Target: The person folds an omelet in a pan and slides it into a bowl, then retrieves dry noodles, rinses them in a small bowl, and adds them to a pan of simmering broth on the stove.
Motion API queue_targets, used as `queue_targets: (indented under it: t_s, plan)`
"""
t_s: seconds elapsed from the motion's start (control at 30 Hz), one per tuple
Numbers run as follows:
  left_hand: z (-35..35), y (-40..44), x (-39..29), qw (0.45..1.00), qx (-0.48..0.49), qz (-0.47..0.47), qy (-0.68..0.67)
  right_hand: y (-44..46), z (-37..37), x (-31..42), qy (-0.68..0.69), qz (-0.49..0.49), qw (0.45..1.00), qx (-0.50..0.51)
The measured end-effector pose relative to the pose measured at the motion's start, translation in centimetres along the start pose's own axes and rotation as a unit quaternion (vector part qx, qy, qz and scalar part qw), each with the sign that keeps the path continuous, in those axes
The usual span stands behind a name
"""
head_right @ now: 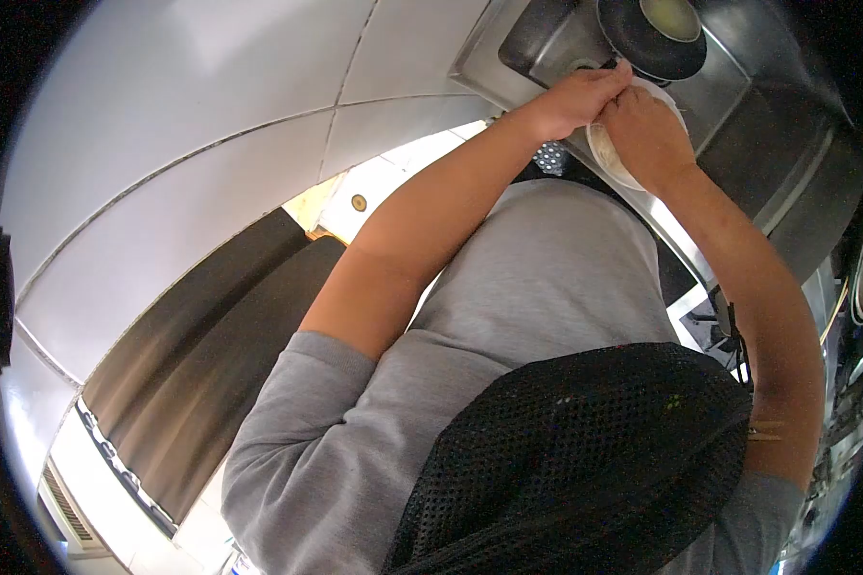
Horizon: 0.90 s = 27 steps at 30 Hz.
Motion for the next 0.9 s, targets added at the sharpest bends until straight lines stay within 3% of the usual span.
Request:
queue_targets:
  t_s: [0.13,0.3,0.43,0.53,0.6,0.7,0.9]
  plan:
    - [0.1,0.3,0.2,1.000,0.007,0.012,0.023,0.1,-0.3,-0.5,-0.012,0.028,0.999,0.027]
    - [0.7,0.5,0.7,0.999,0.010,0.038,0.003,0.2,-1.5,-1.4,-0.001,0.122,0.981,0.149]
    - [0.6,0.4,-0.1,0.998,-0.013,0.027,0.049,-1.1,-3.3,-2.3,0.054,0.165,0.978,0.117]
    - [0.3,0.3,-0.4,0.999,-0.009,0.020,0.045,-2.4,-5.2,-2.0,0.133,0.095,0.984,0.065]
    - [0.1,0.3,-0.5,0.999,-0.002,0.021,0.037,-3.2,-5.3,-1.9,0.090,-0.095,0.991,-0.013]
    - [0.3,0.1,-0.5,0.997,-0.012,0.027,0.065,-2.6,-2.3,-2.3,-0.001,-0.155,0.988,-0.005]
    - [0.7,0.6,0.3,0.999,-0.014,0.027,0.034,-1.7,0.0,-1.9,0.029,-0.047,0.998,0.029]
Point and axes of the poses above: each hand's wrist, its own y-axis towards the middle knuckle, its own z-axis out of the palm, x = y × z, the point moved 3 cm from there along y, towards the middle knuckle
